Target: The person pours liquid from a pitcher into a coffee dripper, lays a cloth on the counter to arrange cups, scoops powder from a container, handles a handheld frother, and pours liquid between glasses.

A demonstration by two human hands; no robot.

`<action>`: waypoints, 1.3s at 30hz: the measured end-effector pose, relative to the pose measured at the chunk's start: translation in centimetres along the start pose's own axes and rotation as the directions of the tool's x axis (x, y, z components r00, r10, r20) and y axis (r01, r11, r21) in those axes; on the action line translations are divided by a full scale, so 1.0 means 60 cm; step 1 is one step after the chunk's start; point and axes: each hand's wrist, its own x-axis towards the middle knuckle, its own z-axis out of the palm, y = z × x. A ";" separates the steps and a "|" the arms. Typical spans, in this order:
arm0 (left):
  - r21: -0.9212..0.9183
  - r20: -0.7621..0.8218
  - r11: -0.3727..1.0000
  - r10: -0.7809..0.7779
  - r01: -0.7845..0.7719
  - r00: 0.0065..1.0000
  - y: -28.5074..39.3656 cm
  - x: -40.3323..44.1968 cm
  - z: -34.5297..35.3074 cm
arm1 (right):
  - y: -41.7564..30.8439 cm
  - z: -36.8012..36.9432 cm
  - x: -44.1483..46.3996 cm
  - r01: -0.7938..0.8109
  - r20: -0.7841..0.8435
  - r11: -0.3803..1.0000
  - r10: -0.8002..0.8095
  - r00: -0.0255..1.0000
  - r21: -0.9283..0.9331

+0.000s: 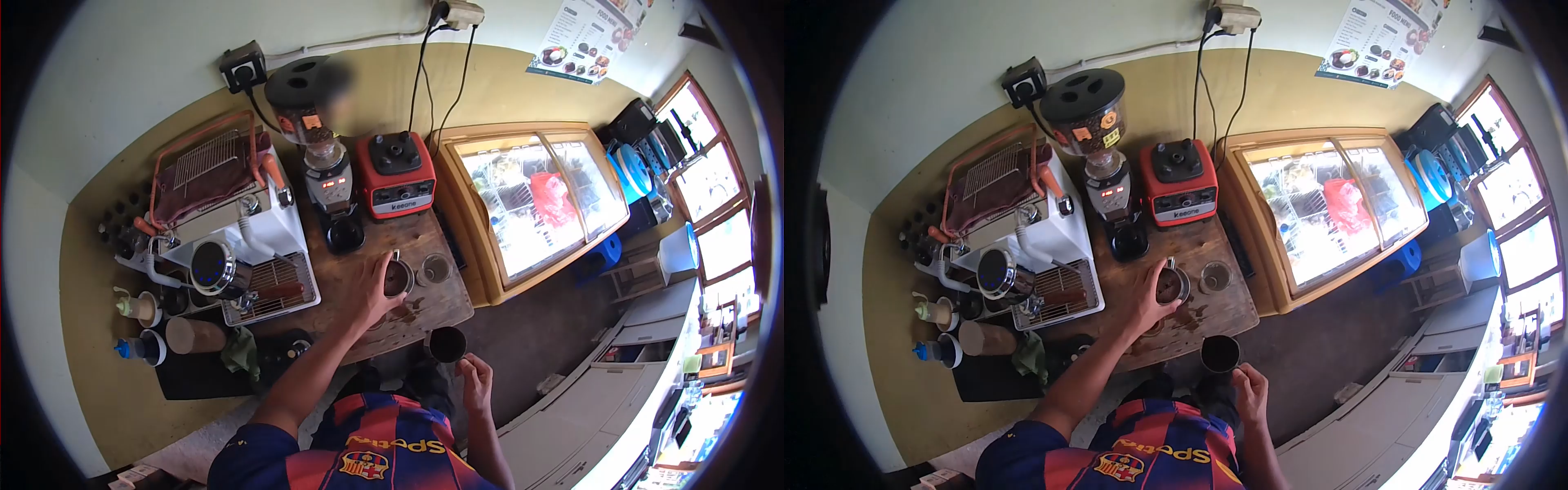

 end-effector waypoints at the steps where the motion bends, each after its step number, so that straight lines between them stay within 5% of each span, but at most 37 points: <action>1: 0.014 0.001 1.000 0.011 -0.011 1.000 -0.006 0.010 0.012 | -0.006 -0.008 0.007 0.006 0.005 1.000 -0.005 1.000 -0.025; 5: -0.058 -0.004 0.993 -0.099 0.099 0.995 -0.028 0.015 0.061 | -0.012 -0.045 0.041 0.011 0.061 1.000 -0.010 0.998 -0.020; 8: 0.060 0.043 0.989 -0.141 0.138 0.989 -0.008 0.026 0.059 | -0.027 -0.083 0.087 0.004 0.166 0.999 -0.011 0.986 0.041; 11: 0.209 -0.278 0.963 -0.106 0.168 0.955 0.065 0.010 0.044 | -0.034 -0.115 0.123 0.046 0.232 0.999 -0.043 0.972 -0.004; 13: 0.031 -0.483 0.988 -0.117 0.150 0.868 0.079 -0.054 0.097 | -0.036 -0.137 0.148 0.049 0.258 0.999 -0.045 0.965 -0.008; 15: -0.063 -0.488 0.974 -0.219 0.216 0.845 0.117 -0.113 0.140 | -0.034 -0.154 0.164 0.033 0.280 0.999 -0.032 0.960 -0.002; 18: -0.409 -0.173 0.782 -0.572 0.470 0.802 0.123 -0.157 0.223 | -0.031 -0.183 0.189 0.015 0.316 1.000 -0.019 0.949 0.013; 21: -0.536 -0.230 0.697 -0.664 0.477 0.712 0.065 -0.144 0.333 | -0.025 -0.204 0.214 0.002 0.376 0.999 -0.019 0.926 0.046; 24: -0.490 -0.475 0.769 -0.631 0.410 0.614 -0.008 -0.098 0.399 | -0.032 -0.227 0.223 -0.033 0.423 0.998 0.010 0.906 0.047; 27: -0.412 -0.489 0.666 -0.738 0.622 0.466 -0.017 -0.050 0.398 | -0.053 -0.240 0.229 -0.013 0.447 1.000 0.007 0.895 0.010; 30: -0.384 -0.654 0.782 -0.605 0.491 0.453 -0.024 -0.028 0.390 | -0.063 -0.247 0.232 0.053 0.462 0.999 -0.044 0.886 -0.006; 33: -0.600 -0.564 0.725 -0.683 0.338 0.465 -0.062 -0.028 0.393 | -0.067 -0.249 0.229 0.067 0.460 0.998 -0.066 0.885 0.015; 39: -0.623 -0.626 0.743 -0.660 0.243 0.415 -0.038 -0.035 0.398 | -0.063 -0.242 0.214 0.016 0.453 1.000 -0.020 0.891 0.013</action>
